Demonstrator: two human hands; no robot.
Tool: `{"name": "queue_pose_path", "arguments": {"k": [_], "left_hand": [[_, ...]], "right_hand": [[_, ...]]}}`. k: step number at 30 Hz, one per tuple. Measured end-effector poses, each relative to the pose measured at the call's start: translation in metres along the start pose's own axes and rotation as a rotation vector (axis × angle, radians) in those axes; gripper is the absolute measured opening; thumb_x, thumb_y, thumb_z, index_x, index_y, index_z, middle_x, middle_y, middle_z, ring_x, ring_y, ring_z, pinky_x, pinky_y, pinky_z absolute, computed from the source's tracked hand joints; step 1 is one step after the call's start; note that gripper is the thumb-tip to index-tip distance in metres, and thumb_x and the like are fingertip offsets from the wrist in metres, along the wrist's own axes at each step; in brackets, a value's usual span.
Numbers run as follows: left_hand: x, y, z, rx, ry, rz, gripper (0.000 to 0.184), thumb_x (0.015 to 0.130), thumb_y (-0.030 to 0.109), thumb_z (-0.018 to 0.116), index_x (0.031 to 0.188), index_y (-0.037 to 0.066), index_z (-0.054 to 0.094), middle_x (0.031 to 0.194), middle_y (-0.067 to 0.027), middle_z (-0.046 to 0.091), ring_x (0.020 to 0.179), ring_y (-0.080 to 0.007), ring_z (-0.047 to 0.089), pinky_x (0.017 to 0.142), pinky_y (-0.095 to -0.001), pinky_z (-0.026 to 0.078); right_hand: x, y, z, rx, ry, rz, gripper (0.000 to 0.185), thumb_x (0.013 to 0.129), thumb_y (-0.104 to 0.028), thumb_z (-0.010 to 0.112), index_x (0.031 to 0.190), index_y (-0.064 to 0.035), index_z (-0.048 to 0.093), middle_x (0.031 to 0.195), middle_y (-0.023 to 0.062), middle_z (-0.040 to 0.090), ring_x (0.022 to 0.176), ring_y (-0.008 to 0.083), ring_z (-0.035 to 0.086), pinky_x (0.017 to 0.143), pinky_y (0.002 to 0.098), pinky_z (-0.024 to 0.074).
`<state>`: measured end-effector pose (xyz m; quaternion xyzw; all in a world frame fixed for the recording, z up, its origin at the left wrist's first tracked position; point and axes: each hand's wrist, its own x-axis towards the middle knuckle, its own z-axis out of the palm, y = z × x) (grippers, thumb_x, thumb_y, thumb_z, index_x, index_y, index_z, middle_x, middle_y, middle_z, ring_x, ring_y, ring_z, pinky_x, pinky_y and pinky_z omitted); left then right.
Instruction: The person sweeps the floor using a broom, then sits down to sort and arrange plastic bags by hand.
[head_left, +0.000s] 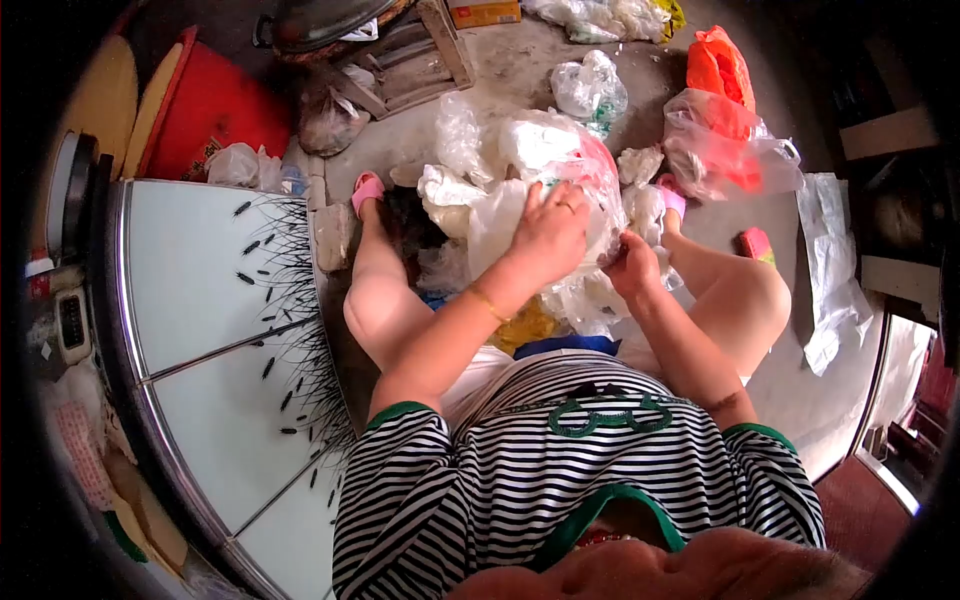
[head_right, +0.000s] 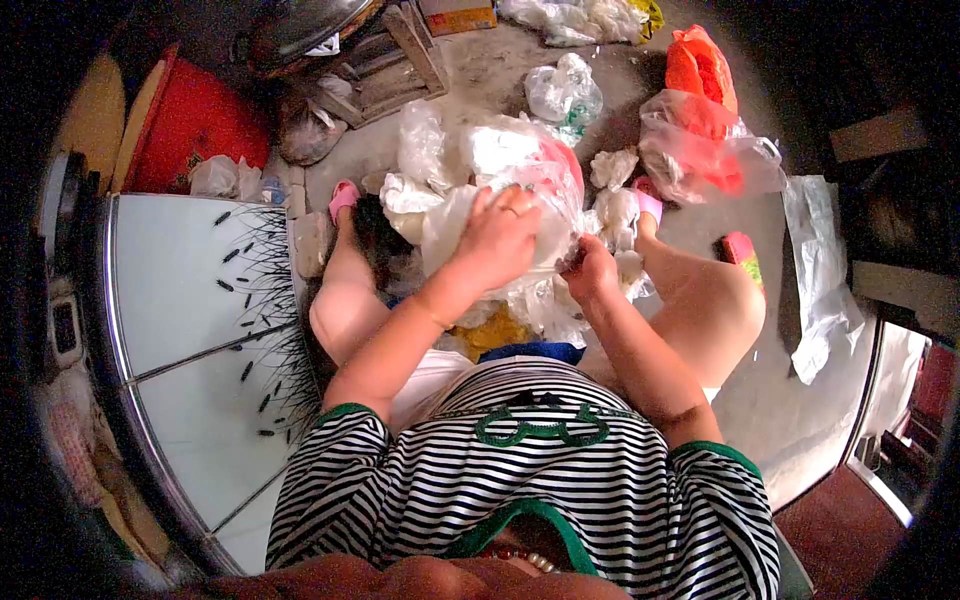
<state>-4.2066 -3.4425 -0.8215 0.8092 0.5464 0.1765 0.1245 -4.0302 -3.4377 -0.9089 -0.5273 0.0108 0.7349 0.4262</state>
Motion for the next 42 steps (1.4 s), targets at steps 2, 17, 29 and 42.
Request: {"name": "queue_pose_path", "arguments": {"k": [2, 17, 29, 42], "left_hand": [[0.002, -0.026, -0.022, -0.089, 0.361, -0.022, 0.041, 0.065, 0.014, 0.063, 0.105, 0.006, 0.058, 0.113, -0.0183, 0.051, 0.111, -0.0339, 0.043, 0.092, -0.0464, 0.032], [0.007, -0.114, 0.024, -0.461, 0.21, -0.54, 0.033, 0.071, 0.014, 0.06, 0.104, 0.01, 0.061, 0.104, -0.0191, 0.058, 0.094, -0.0299, 0.056, 0.082, -0.0344, 0.045], [-0.006, -0.027, 0.08, -0.187, 0.129, -0.1, 0.035, 0.071, 0.017, 0.057, 0.105, 0.007, 0.051, 0.113, -0.0118, 0.049, 0.111, -0.0267, 0.043, 0.099, -0.049, 0.023], [-0.017, -0.045, 0.09, 0.031, 0.09, -0.08, 0.028, 0.071, 0.014, 0.055, 0.099, 0.011, 0.06, 0.118, -0.0069, 0.046, 0.114, -0.022, 0.037, 0.099, -0.0526, 0.021]], "right_hand": [[0.002, 0.002, -0.006, -0.081, 0.023, 0.002, 0.016, 0.084, -0.019, 0.045, 0.092, -0.008, 0.054, 0.077, 0.0029, 0.053, 0.066, 0.019, 0.05, 0.063, 0.0371, 0.046], [0.004, 0.024, -0.013, -0.914, -0.161, -0.36, 0.016, 0.081, -0.013, 0.048, 0.087, -0.0037, 0.061, 0.065, 0.0011, 0.048, 0.06, 0.012, 0.045, 0.058, 0.0256, 0.0402], [-0.008, 0.014, 0.0, -0.51, -0.2, -0.302, 0.024, 0.075, -0.006, 0.055, 0.099, -0.0051, 0.051, 0.085, 0.0069, 0.056, 0.073, 0.0157, 0.053, 0.062, 0.028, 0.042], [0.019, -0.049, -0.021, -0.229, 0.044, -0.484, 0.003, 0.085, -0.01, 0.047, 0.085, -0.0099, 0.05, 0.08, 0.0041, 0.053, 0.07, 0.0156, 0.051, 0.061, 0.0309, 0.0416]]}}
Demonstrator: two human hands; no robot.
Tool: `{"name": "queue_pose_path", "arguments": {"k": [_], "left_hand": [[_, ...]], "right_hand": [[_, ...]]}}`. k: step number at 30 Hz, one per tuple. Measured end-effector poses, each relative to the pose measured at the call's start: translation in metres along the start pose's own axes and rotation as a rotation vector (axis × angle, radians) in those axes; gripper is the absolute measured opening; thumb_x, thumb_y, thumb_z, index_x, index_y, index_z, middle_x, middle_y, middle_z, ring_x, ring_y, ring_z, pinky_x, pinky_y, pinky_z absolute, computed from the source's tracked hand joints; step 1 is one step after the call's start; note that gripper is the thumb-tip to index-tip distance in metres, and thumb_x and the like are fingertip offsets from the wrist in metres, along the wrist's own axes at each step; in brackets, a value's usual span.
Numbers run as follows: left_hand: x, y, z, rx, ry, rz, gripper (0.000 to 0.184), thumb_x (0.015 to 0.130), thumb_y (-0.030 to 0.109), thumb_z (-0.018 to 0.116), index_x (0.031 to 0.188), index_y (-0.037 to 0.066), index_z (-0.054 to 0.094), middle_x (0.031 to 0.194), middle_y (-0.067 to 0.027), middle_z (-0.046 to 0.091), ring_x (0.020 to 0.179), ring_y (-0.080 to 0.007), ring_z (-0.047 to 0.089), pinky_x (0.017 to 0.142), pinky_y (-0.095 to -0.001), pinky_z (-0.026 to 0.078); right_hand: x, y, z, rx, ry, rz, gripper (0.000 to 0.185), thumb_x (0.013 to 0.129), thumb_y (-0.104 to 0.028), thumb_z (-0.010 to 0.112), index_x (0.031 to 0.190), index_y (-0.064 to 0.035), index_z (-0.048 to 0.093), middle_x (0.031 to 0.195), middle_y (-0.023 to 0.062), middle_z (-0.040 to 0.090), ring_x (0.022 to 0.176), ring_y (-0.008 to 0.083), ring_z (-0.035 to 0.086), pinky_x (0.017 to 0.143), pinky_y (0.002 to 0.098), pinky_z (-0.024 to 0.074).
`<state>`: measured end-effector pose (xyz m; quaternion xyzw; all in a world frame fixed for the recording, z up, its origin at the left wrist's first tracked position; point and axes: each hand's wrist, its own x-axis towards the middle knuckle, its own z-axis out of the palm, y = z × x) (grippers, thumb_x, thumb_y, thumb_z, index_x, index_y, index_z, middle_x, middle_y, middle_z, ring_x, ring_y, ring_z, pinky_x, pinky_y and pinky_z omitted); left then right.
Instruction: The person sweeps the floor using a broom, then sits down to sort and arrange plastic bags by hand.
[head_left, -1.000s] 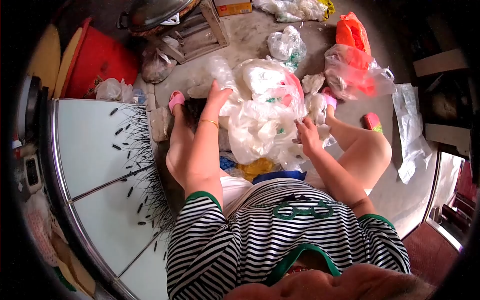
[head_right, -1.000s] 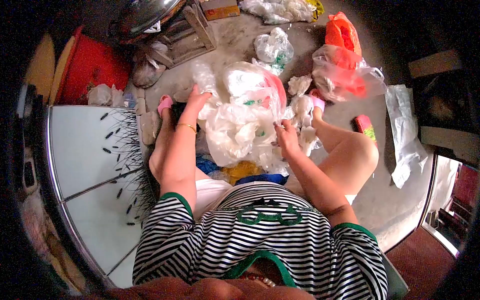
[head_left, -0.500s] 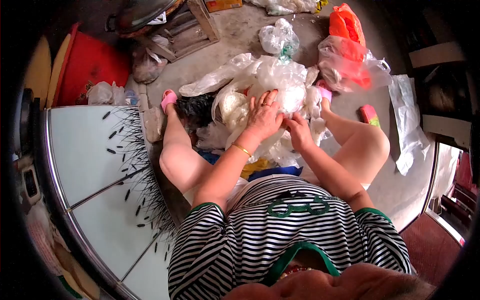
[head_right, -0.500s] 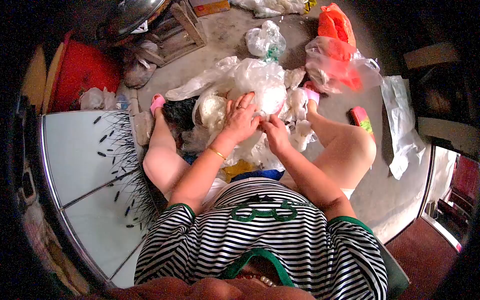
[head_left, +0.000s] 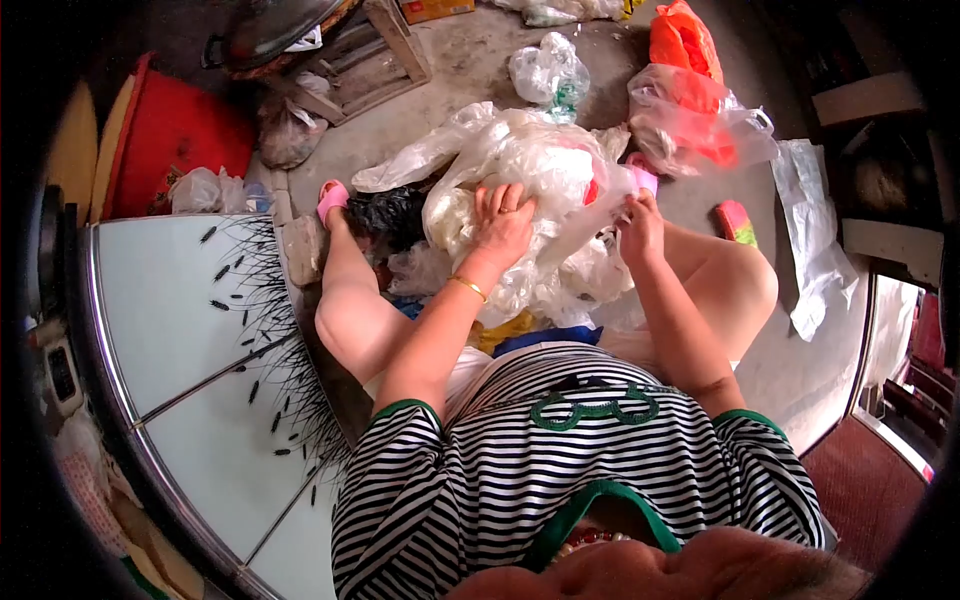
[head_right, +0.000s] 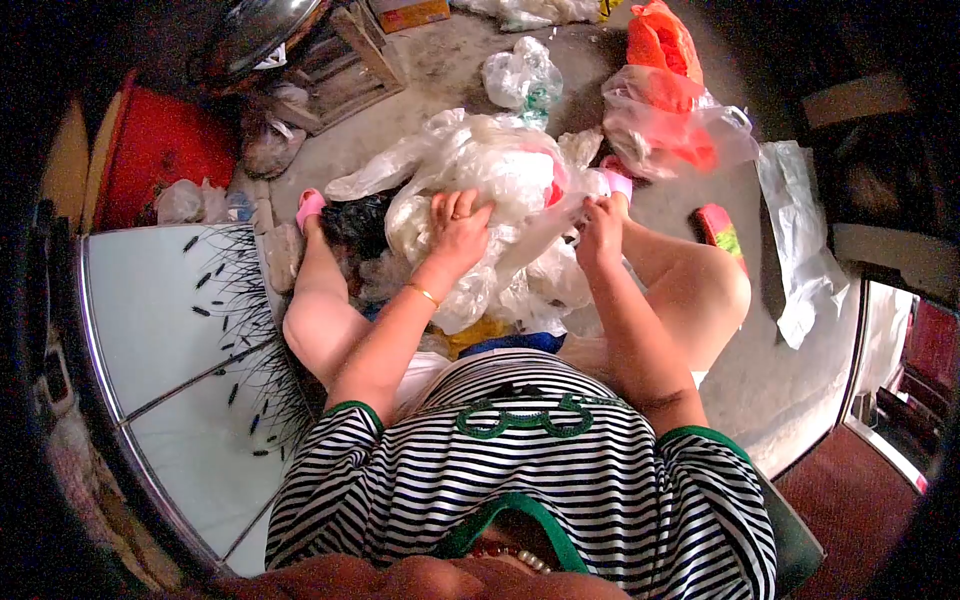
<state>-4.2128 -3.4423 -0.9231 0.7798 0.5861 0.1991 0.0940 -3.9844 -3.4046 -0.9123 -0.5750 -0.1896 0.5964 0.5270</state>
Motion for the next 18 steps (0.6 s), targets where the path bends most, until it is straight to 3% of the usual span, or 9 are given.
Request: {"name": "queue_pose_path", "arguments": {"k": [2, 4, 5, 8, 9, 12, 13, 16, 18], "left_hand": [[-0.003, -0.001, 0.006, 0.082, 0.116, 0.076, 0.024, 0.072, 0.015, 0.056, 0.095, 0.01, 0.059, 0.128, -0.0061, 0.04, 0.123, -0.0215, 0.031, 0.101, -0.0557, 0.018], [-0.001, 0.002, 0.004, 0.074, -0.017, 0.113, 0.022, 0.072, 0.017, 0.056, 0.093, 0.009, 0.058, 0.13, -0.0065, 0.039, 0.127, -0.0221, 0.026, 0.102, -0.058, 0.013], [-0.001, 0.003, 0.003, 0.07, -0.084, 0.131, 0.021, 0.072, 0.017, 0.056, 0.092, 0.009, 0.058, 0.131, -0.0067, 0.039, 0.13, -0.0223, 0.024, 0.103, -0.0591, 0.011], [0.0, 0.007, 0.001, 0.0, -0.203, 0.14, 0.025, 0.072, 0.02, 0.056, 0.093, 0.007, 0.055, 0.132, -0.0077, 0.039, 0.13, -0.0235, 0.025, 0.103, -0.0594, 0.01], [0.002, 0.01, -0.004, 0.027, -0.245, 0.149, 0.035, 0.074, 0.024, 0.057, 0.105, 0.007, 0.053, 0.131, -0.0087, 0.039, 0.129, -0.0248, 0.027, 0.103, -0.0591, 0.01], [0.0, 0.013, 0.001, -0.109, -0.198, 0.141, 0.044, 0.077, 0.026, 0.057, 0.116, 0.008, 0.049, 0.132, -0.0092, 0.039, 0.129, -0.0254, 0.027, 0.103, -0.059, 0.01], [0.001, 0.015, -0.002, -0.072, -0.23, 0.143, 0.051, 0.078, 0.028, 0.057, 0.125, 0.01, 0.045, 0.131, -0.009, 0.039, 0.128, -0.0262, 0.028, 0.104, -0.0582, 0.01], [0.007, 0.014, 0.007, 0.035, -0.239, 0.145, 0.048, 0.079, 0.031, 0.055, 0.121, 0.009, 0.047, 0.128, -0.0087, 0.043, 0.125, -0.0268, 0.033, 0.102, -0.0589, 0.012], [0.014, 0.014, 0.01, 0.079, -0.321, 0.099, 0.047, 0.08, 0.033, 0.053, 0.119, 0.008, 0.05, 0.125, -0.0099, 0.046, 0.121, -0.028, 0.038, 0.102, -0.0585, 0.013]], "right_hand": [[0.005, 0.0, -0.006, 0.075, 0.023, 0.014, 0.004, 0.084, -0.007, 0.047, 0.085, -0.0101, 0.049, 0.081, 0.004, 0.054, 0.073, 0.0168, 0.052, 0.062, 0.0334, 0.0427], [0.011, 0.005, -0.01, 0.066, 0.007, 0.024, 0.006, 0.082, -0.006, 0.048, 0.087, -0.0102, 0.05, 0.082, 0.004, 0.054, 0.076, 0.0171, 0.052, 0.064, 0.0357, 0.0433], [0.012, 0.009, -0.013, -0.068, 0.003, -0.009, 0.018, 0.079, -0.004, 0.05, 0.096, -0.008, 0.052, 0.082, 0.0033, 0.053, 0.077, 0.0169, 0.052, 0.065, 0.0339, 0.0439], [-0.012, -0.021, 0.012, -0.419, -0.076, -0.058, 0.037, 0.074, -0.005, 0.056, 0.11, -0.0032, 0.047, 0.078, 0.006, 0.053, 0.063, 0.0144, 0.049, 0.051, 0.0259, 0.0383], [-0.012, -0.023, 0.012, -0.703, -0.109, -0.169, 0.032, 0.077, -0.005, 0.053, 0.109, -0.0015, 0.05, 0.076, 0.0062, 0.055, 0.064, 0.0138, 0.049, 0.053, 0.0265, 0.0398], [0.002, -0.023, 0.002, -0.746, -0.115, -0.146, 0.025, 0.077, -0.003, 0.05, 0.102, -0.0017, 0.053, 0.081, 0.0039, 0.054, 0.07, 0.0152, 0.051, 0.066, 0.0233, 0.0418], [0.006, -0.02, -0.001, -0.779, -0.156, -0.413, 0.018, 0.079, -0.002, 0.048, 0.096, -0.0014, 0.054, 0.081, 0.0043, 0.056, 0.07, 0.0146, 0.05, 0.066, 0.0241, 0.0423], [-0.02, -0.03, 0.01, -0.897, -0.241, -0.535, 0.014, 0.081, 0.001, 0.046, 0.093, -0.0008, 0.053, 0.081, 0.0052, 0.056, 0.07, 0.0147, 0.051, 0.067, 0.0266, 0.0436], [-0.049, -0.045, 0.027, -1.195, -0.412, -0.766, 0.012, 0.079, 0.0, 0.049, 0.088, -0.0009, 0.057, 0.081, 0.0195, 0.059, 0.078, 0.0356, 0.058, 0.068, 0.0395, 0.0464]]}}
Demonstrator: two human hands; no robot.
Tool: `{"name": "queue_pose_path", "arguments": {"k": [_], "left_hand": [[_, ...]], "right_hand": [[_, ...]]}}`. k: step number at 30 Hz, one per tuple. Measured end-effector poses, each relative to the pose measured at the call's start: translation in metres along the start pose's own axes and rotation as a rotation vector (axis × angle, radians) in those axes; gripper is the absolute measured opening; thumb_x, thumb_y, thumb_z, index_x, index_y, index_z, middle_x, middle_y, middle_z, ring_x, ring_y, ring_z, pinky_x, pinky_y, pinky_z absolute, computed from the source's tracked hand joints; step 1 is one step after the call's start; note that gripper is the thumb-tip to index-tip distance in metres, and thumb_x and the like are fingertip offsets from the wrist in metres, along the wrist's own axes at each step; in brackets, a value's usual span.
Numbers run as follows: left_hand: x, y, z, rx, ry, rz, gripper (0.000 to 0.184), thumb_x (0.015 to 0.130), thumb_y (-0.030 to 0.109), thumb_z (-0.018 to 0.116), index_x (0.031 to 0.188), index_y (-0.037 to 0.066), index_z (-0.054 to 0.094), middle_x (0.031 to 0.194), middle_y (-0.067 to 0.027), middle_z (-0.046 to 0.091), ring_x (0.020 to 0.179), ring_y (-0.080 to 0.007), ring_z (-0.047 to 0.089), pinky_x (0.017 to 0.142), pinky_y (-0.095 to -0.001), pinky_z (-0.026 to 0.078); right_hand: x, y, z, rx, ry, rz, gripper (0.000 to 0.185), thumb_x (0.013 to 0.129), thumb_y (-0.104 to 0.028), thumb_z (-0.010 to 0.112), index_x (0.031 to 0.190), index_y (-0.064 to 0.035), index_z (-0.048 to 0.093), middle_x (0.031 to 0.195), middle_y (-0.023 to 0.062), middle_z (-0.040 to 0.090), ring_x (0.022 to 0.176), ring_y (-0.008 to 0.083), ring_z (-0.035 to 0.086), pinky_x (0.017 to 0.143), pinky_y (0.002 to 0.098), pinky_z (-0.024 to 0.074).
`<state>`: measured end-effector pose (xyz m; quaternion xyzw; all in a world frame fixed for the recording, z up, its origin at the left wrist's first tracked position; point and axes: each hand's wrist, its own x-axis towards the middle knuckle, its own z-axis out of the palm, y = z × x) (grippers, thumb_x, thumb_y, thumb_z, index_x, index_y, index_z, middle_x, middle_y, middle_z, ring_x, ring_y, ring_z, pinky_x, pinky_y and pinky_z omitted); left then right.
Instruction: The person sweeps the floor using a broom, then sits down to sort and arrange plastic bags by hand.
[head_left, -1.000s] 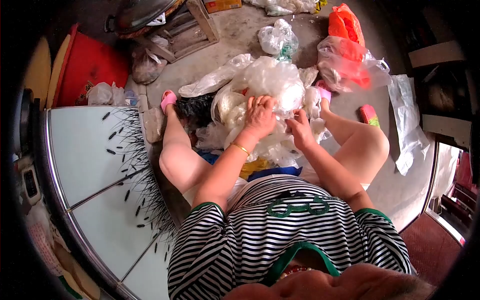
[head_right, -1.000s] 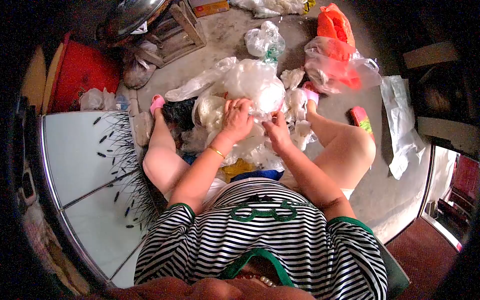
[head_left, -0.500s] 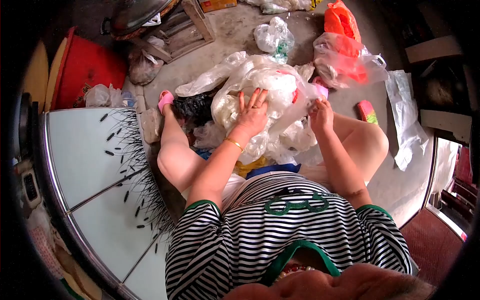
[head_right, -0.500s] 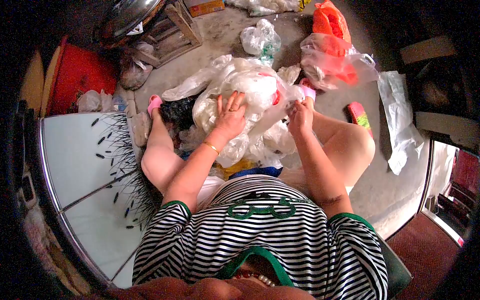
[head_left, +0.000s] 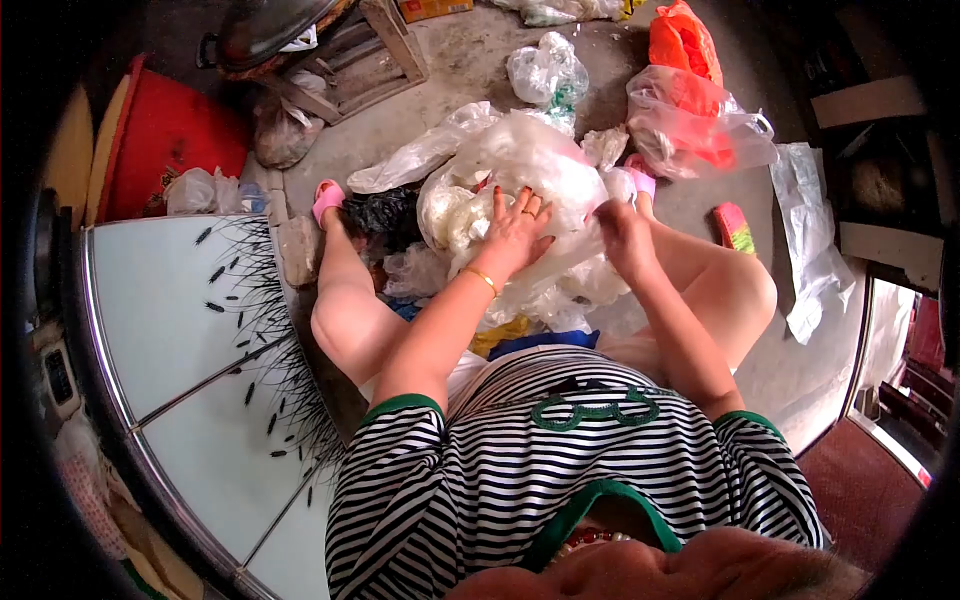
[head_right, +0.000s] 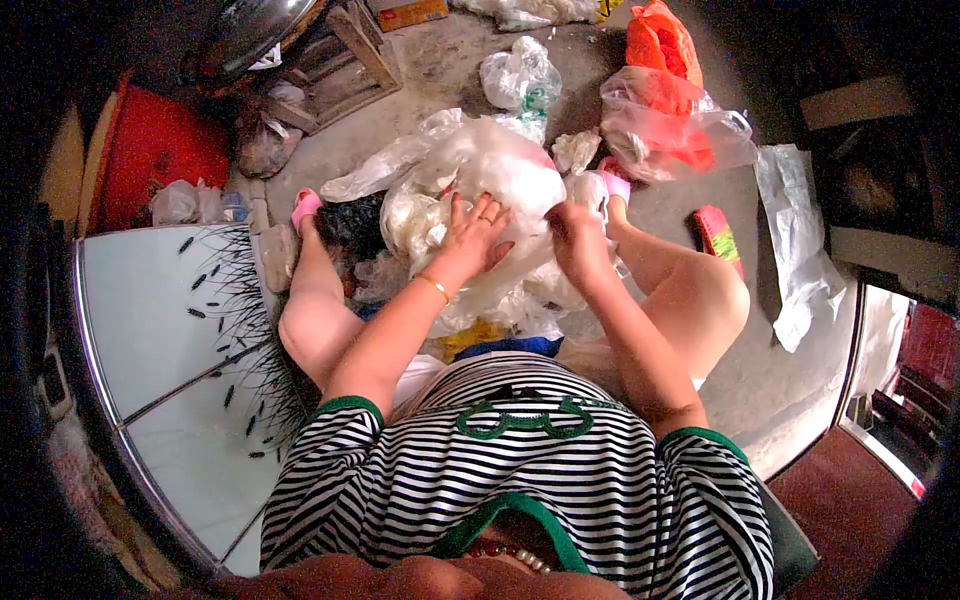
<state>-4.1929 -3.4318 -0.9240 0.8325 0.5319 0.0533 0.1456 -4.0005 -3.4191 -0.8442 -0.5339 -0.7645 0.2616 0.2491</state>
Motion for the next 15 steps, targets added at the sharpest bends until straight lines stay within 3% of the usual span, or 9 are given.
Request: {"name": "queue_pose_path", "arguments": {"k": [1, 4, 5, 8, 9, 11, 14, 15], "left_hand": [[0.004, 0.0, -0.001, 0.016, -0.043, -0.026, 0.047, 0.08, 0.035, 0.051, 0.119, 0.007, 0.051, 0.124, -0.0105, 0.048, 0.119, -0.0286, 0.041, 0.102, -0.0583, 0.013], [0.024, 0.002, -0.007, -0.045, -0.507, -0.163, 0.037, 0.081, 0.032, 0.046, 0.11, 0.012, 0.059, 0.112, -0.0104, 0.056, 0.118, -0.0239, 0.042, 0.105, -0.0533, 0.01], [0.025, 0.003, 0.005, 0.015, -0.407, -0.134, 0.031, 0.08, 0.026, 0.045, 0.099, 0.011, 0.065, 0.104, -0.0096, 0.061, 0.112, -0.0229, 0.047, 0.105, -0.0503, 0.011], [0.033, 0.0, 0.06, 0.068, -0.269, 0.026, 0.032, 0.078, 0.022, 0.045, 0.098, 0.008, 0.065, 0.103, -0.0092, 0.062, 0.111, -0.0224, 0.049, 0.105, -0.0505, 0.011], [0.036, 0.004, 0.05, 0.065, -0.427, 0.05, 0.032, 0.076, 0.019, 0.046, 0.099, 0.007, 0.064, 0.106, -0.0107, 0.061, 0.113, -0.0233, 0.047, 0.105, -0.0524, 0.011], [0.039, 0.011, 0.043, 0.09, -0.384, 0.094, 0.033, 0.076, 0.018, 0.047, 0.102, 0.007, 0.063, 0.108, -0.0115, 0.059, 0.115, -0.0245, 0.044, 0.105, -0.0526, 0.012], [0.042, 0.024, 0.06, 0.211, -0.177, 0.144, 0.039, 0.08, 0.017, 0.045, 0.115, 0.005, 0.055, 0.122, -0.014, 0.05, 0.125, -0.0272, 0.033, 0.106, -0.0508, 0.014], [0.042, 0.025, 0.074, 0.015, -0.143, 0.095, 0.039, 0.081, 0.019, 0.043, 0.115, 0.003, 0.054, 0.124, -0.0152, 0.048, 0.125, -0.0282, 0.033, 0.106, -0.0488, 0.016]], "right_hand": [[-0.006, -0.014, -0.002, 0.054, -0.076, 0.02, 0.011, 0.078, 0.0, 0.049, 0.087, -0.001, 0.055, 0.08, 0.0196, 0.059, 0.078, 0.0365, 0.058, 0.068, 0.0404, 0.0464], [-0.023, -0.035, -0.01, 0.094, -0.247, 0.071, 0.009, 0.077, 0.001, 0.049, 0.085, -0.0011, 0.052, 0.079, 0.0199, 0.058, 0.078, 0.0379, 0.057, 0.067, 0.0421, 0.0459], [-0.025, -0.039, -0.014, 0.086, -0.291, 0.084, 0.008, 0.076, 0.001, 0.05, 0.084, -0.0012, 0.052, 0.078, 0.02, 0.058, 0.078, 0.0381, 0.057, 0.067, 0.0426, 0.0458], [-0.022, -0.044, -0.024, 0.105, -0.438, 0.141, 0.01, 0.075, 0.001, 0.051, 0.084, -0.0017, 0.052, 0.082, 0.0202, 0.058, 0.078, 0.0379, 0.057, 0.067, 0.0427, 0.0456], [-0.022, -0.044, -0.024, 0.072, -0.453, 0.131, 0.011, 0.075, 0.001, 0.051, 0.085, -0.0016, 0.052, 0.087, 0.0208, 0.057, 0.082, 0.0372, 0.056, 0.07, 0.0408, 0.0454], [-0.016, -0.042, -0.023, 0.005, -0.485, 0.105, 0.013, 0.075, 0.003, 0.051, 0.086, -0.0012, 0.053, 0.098, 0.022, 0.055, 0.089, 0.0358, 0.055, 0.076, 0.0368, 0.045], [-0.003, -0.016, 0.001, -0.167, -0.211, -0.186, 0.014, 0.074, 0.003, 0.052, 0.086, -0.0023, 0.053, 0.12, 0.0227, 0.044, 0.104, 0.0371, 0.048, 0.085, 0.0383, 0.0425], [0.004, 0.001, 0.012, 0.019, -0.264, -0.176, 0.014, 0.074, 0.001, 0.054, 0.087, -0.0033, 0.053, 0.131, 0.0215, 0.035, 0.116, 0.039, 0.04, 0.091, 0.041, 0.0388]]}}
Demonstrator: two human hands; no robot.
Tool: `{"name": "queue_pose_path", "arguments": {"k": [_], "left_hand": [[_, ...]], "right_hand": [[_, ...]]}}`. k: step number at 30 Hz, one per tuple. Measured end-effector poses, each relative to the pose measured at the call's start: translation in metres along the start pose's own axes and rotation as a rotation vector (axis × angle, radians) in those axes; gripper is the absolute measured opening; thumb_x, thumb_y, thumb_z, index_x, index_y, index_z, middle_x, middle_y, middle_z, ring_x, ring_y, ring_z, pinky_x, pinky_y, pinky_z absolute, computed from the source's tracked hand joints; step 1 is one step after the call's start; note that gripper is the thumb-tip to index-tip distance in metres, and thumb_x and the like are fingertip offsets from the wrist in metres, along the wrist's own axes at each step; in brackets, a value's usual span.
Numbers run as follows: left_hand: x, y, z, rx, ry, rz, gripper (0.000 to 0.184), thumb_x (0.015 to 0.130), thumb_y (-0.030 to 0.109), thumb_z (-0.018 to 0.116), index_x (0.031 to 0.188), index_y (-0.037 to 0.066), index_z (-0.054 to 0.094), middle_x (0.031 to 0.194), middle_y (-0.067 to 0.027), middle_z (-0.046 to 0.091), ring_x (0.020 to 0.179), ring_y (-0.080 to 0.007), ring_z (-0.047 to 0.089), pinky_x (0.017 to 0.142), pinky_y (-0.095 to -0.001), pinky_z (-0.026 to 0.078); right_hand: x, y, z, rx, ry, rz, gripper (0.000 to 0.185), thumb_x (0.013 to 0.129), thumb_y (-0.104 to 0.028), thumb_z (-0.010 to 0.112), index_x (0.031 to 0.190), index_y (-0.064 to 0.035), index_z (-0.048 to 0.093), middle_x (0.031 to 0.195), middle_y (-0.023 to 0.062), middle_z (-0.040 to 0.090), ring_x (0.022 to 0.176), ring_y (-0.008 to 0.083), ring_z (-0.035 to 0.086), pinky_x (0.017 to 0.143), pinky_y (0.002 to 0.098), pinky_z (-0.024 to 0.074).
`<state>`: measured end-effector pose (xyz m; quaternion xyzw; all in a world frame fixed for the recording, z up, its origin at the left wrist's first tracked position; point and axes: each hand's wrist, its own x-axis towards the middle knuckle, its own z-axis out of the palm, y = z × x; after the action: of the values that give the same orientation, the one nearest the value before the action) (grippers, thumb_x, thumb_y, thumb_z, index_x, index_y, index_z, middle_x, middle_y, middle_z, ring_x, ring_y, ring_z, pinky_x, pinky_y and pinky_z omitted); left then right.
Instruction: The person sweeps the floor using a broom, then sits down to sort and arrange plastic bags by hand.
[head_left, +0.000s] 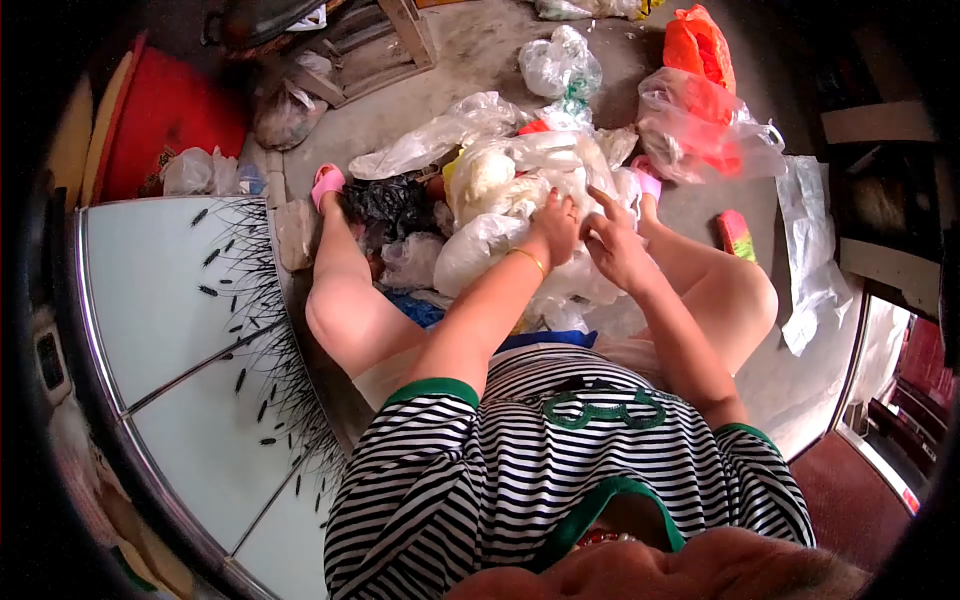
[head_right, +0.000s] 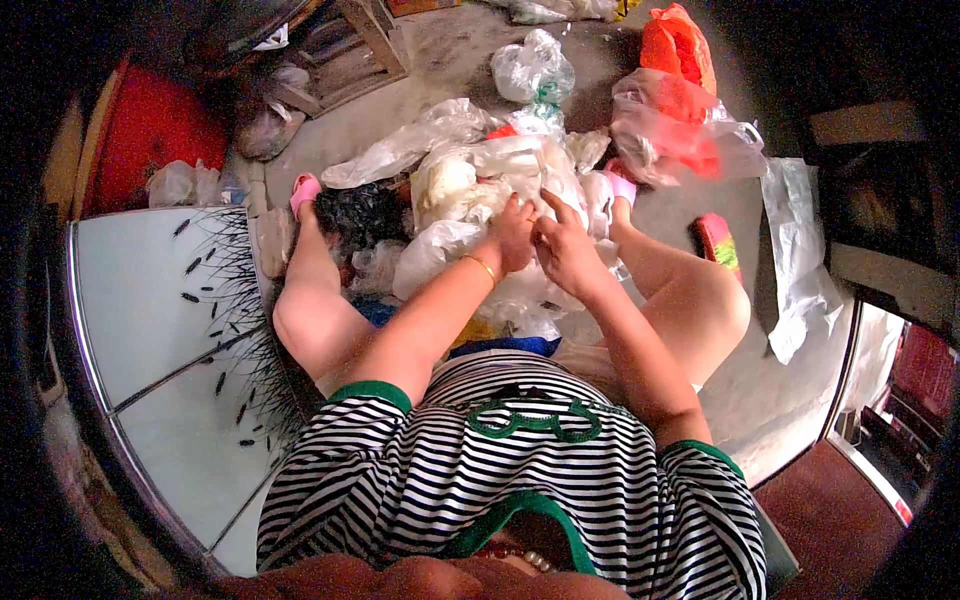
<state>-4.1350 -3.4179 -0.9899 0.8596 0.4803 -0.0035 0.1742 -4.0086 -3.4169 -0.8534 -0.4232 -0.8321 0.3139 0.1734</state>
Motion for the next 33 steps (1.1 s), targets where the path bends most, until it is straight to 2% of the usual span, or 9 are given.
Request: {"name": "queue_pose_path", "arguments": {"k": [3, 9, 14, 15, 17, 21, 24, 31, 33], "left_hand": [[-0.004, 0.008, 0.021, -0.234, 0.052, -0.055, 0.039, 0.083, 0.019, 0.043, 0.115, 0.001, 0.053, 0.125, -0.0159, 0.047, 0.125, -0.029, 0.034, 0.106, -0.047, 0.018], [-0.019, 0.032, 0.011, 0.001, -0.104, -0.025, 0.037, 0.082, 0.019, 0.044, 0.113, 0.003, 0.054, 0.123, -0.0148, 0.049, 0.121, -0.0284, 0.039, 0.105, -0.0476, 0.02], [-0.062, 0.058, -0.026, -0.019, -0.149, 0.095, 0.035, 0.082, 0.019, 0.045, 0.111, 0.004, 0.055, 0.12, -0.0139, 0.051, 0.118, -0.0279, 0.042, 0.104, -0.0481, 0.022], [-0.079, 0.055, -0.042, -0.292, 0.05, 0.155, 0.029, 0.079, 0.017, 0.046, 0.102, 0.003, 0.059, 0.11, -0.012, 0.057, 0.112, -0.0282, 0.047, 0.099, -0.0441, 0.031], [-0.095, 0.048, -0.097, -0.727, -0.157, -0.106, 0.021, 0.077, 0.011, 0.049, 0.093, 0.003, 0.06, 0.102, -0.0132, 0.058, 0.107, -0.0305, 0.049, 0.092, -0.0406, 0.037], [-0.126, -0.013, -0.099, -0.536, 0.898, -0.415, 0.027, 0.073, 0.008, 0.057, 0.098, 0.0, 0.053, 0.095, -0.017, 0.055, 0.081, -0.0337, 0.055, 0.075, -0.04, 0.046], [-0.12, -0.045, -0.05, -1.155, 0.644, -0.784, 0.055, 0.072, 0.014, 0.06, 0.119, -0.005, 0.039, 0.101, -0.0189, 0.053, 0.09, -0.0255, 0.055, 0.077, -0.0353, 0.045], [-0.073, -0.055, 0.015, -1.397, 0.428, -0.929, 0.04, 0.08, 0.019, 0.055, 0.113, -0.001, 0.043, 0.1, -0.0148, 0.054, 0.083, -0.0239, 0.057, 0.07, -0.037, 0.048], [-0.068, -0.067, 0.034, -1.638, 0.378, -0.921, 0.034, 0.081, 0.022, 0.052, 0.105, -0.001, 0.05, 0.093, -0.014, 0.057, 0.077, -0.0245, 0.058, 0.066, -0.0377, 0.049]], "right_hand": [[0.023, 0.013, 0.033, 0.299, -0.113, -0.051, 0.03, 0.079, -0.019, 0.056, 0.107, -0.0077, 0.055, 0.136, 0.0281, 0.025, 0.122, 0.0446, 0.032, 0.099, 0.0424, 0.0329], [0.057, -0.03, 0.06, -0.22, -0.62, 0.138, 0.055, 0.073, -0.034, 0.063, 0.126, -0.0299, 0.047, 0.143, 0.0238, 0.013, 0.127, 0.0465, 0.023, 0.101, 0.0453, 0.03], [0.055, 0.054, 0.08, -0.468, -0.525, 0.094, 0.046, 0.07, -0.02, 0.061, 0.115, -0.0116, 0.056, 0.139, 0.0236, 0.025, 0.129, 0.0428, 0.017, 0.104, 0.0505, 0.0208], [0.051, 0.072, 0.081, -0.549, -0.494, 0.029, 0.043, 0.07, -0.015, 0.058, 0.113, -0.0082, 0.057, 0.137, 0.024, 0.027, 0.128, 0.0427, 0.021, 0.104, 0.05, 0.0233], [0.042, 0.071, 0.06, -0.356, -0.46, 0.221, 0.045, 0.072, -0.016, 0.056, 0.115, -0.0022, 0.053, 0.124, 0.0155, 0.048, 0.13, 0.0353, 0.022, 0.103, 0.048, 0.0219], [0.023, 0.097, 0.068, -0.339, -0.262, 0.182, 0.043, 0.07, -0.008, 0.056, 0.112, -0.0005, 0.053, 0.128, 0.0224, 0.039, 0.127, 0.036, 0.027, 0.101, 0.0441, 0.0279], [0.024, 0.078, 0.059, -0.358, -0.24, 0.191, 0.044, 0.069, -0.005, 0.055, 0.113, 0.0018, 0.051, 0.131, 0.0249, 0.034, 0.123, 0.0397, 0.03, 0.099, 0.0418, 0.0325], [0.029, 0.039, 0.056, -0.503, -0.208, 0.084, 0.071, 0.065, -0.002, 0.054, 0.132, -0.0083, 0.033, 0.134, 0.0314, 0.023, 0.116, 0.0485, 0.033, 0.098, 0.0437, 0.0338], [0.026, -0.025, 0.016, -0.359, -0.245, 0.311, 0.093, 0.064, -0.005, 0.06, 0.14, -0.0139, 0.008, 0.138, 0.0338, 0.009, 0.121, 0.0519, 0.026, 0.097, 0.0469, 0.0359]]}}
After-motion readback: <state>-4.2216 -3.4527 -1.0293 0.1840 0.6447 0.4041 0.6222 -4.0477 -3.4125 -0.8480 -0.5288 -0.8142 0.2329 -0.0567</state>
